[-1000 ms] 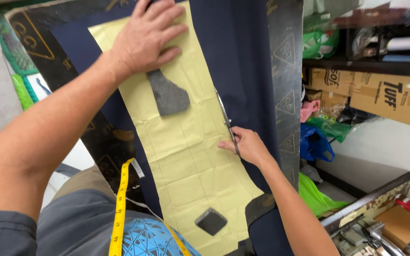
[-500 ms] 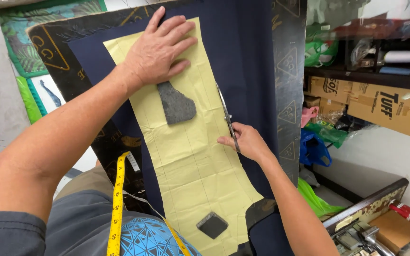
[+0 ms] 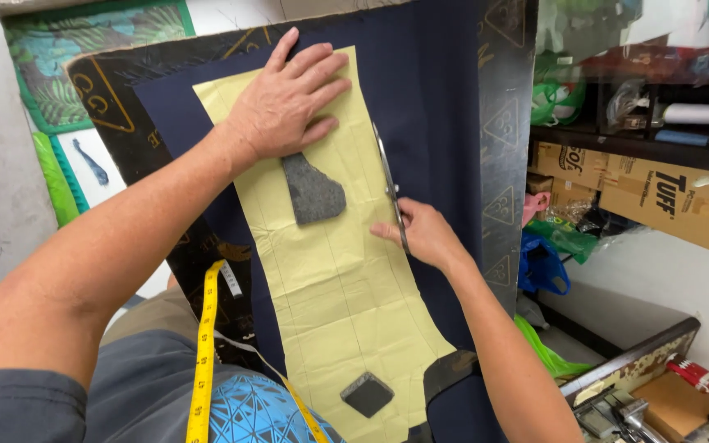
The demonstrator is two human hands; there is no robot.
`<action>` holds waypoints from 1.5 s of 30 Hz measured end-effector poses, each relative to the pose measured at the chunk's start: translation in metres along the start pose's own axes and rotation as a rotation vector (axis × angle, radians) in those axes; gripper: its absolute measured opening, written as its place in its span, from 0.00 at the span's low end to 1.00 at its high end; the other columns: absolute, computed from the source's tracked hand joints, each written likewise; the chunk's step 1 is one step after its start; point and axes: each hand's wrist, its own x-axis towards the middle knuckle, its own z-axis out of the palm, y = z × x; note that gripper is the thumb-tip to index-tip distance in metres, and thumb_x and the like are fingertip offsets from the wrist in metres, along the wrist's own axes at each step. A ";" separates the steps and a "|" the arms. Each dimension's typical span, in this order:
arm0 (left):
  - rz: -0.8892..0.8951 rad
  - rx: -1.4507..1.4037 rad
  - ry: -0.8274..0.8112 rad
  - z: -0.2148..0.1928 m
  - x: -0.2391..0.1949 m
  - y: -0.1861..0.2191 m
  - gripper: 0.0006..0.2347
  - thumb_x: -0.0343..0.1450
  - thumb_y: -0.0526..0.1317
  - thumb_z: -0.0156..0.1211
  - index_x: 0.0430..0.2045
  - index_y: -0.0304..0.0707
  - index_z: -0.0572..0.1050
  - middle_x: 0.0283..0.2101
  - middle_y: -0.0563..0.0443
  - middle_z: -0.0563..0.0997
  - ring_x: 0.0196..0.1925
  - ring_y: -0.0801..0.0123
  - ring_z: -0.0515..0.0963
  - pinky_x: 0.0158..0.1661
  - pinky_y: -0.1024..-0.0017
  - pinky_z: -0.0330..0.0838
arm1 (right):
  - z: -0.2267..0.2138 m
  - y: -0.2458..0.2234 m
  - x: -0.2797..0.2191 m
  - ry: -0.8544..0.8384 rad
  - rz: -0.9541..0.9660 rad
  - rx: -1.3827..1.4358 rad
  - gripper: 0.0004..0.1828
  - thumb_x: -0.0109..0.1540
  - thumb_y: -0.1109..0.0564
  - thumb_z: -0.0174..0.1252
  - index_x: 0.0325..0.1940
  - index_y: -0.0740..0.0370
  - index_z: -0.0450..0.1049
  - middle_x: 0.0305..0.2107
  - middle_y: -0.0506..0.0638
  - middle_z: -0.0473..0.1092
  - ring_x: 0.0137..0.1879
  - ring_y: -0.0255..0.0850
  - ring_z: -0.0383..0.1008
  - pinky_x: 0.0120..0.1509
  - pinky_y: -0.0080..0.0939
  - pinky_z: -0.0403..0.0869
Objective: Cutting dark blue fabric with scissors following a yellow paper pattern on a workbench
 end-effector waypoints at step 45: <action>-0.013 -0.001 0.007 -0.002 0.002 0.002 0.24 0.76 0.55 0.57 0.62 0.38 0.76 0.69 0.43 0.72 0.73 0.51 0.66 0.74 0.44 0.45 | -0.021 -0.050 0.004 0.065 0.004 -0.111 0.29 0.55 0.32 0.68 0.25 0.54 0.63 0.19 0.42 0.61 0.26 0.34 0.64 0.36 0.36 0.61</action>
